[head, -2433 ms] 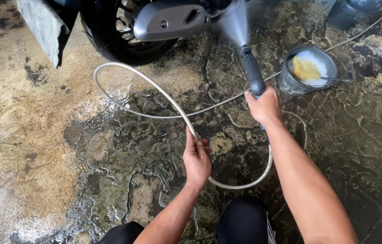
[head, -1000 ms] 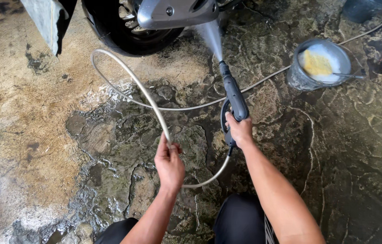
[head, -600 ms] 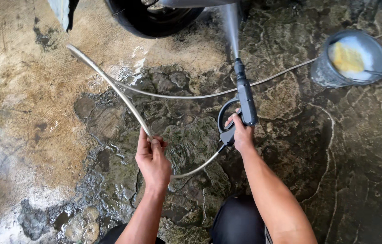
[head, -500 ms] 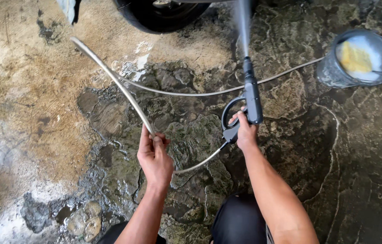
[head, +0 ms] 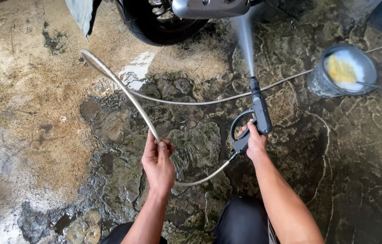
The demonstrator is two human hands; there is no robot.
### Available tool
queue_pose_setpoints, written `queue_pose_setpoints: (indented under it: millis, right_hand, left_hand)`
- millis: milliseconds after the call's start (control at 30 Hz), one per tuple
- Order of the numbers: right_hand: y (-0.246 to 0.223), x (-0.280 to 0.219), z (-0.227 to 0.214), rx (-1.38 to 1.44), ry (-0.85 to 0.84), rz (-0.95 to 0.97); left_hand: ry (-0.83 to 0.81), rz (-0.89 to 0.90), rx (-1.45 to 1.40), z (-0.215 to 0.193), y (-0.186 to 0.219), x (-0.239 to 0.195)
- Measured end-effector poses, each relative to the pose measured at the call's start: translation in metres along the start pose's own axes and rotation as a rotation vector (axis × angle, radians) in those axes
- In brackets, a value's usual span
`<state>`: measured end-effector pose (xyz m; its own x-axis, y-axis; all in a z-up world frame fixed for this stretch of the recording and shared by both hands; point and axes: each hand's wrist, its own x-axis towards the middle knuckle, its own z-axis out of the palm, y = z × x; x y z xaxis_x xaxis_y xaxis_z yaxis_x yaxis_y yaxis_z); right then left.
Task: The person uses a high-pressure water spray gun to clean a black scooter. They systematically rinse the vehicle's body, wheels, and undercarriage, moving the spray nozzle around to cover different areas while holding the hose with their other hand.
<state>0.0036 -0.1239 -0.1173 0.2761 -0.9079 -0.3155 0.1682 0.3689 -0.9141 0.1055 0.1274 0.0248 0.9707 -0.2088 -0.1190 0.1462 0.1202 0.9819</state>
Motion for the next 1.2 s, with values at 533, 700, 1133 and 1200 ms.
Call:
queue_pose_setpoints:
  millis: [533, 700, 1133, 1200]
  right_hand:
    - [-0.183, -0.073, 0.038, -0.068, -0.076, 0.070]
    - [-0.252, -0.080, 0.064, -0.257, -0.200, 0.087]
    - [-0.295, -0.046, 0.146, -0.167, -0.145, -0.031]
    - [-0.302, -0.051, 0.153, -0.121, -0.121, 0.009]
  left_hand:
    - [-0.091, -0.113, -0.376, -0.009, 0.071, -0.012]
    - [-0.064, -0.134, -0.554, -0.005, 0.093, -0.008]
    - [-0.028, -0.035, -0.581, -0.037, 0.186, 0.008]
    - [-0.008, -0.028, -0.640, -0.042, 0.194, 0.008]
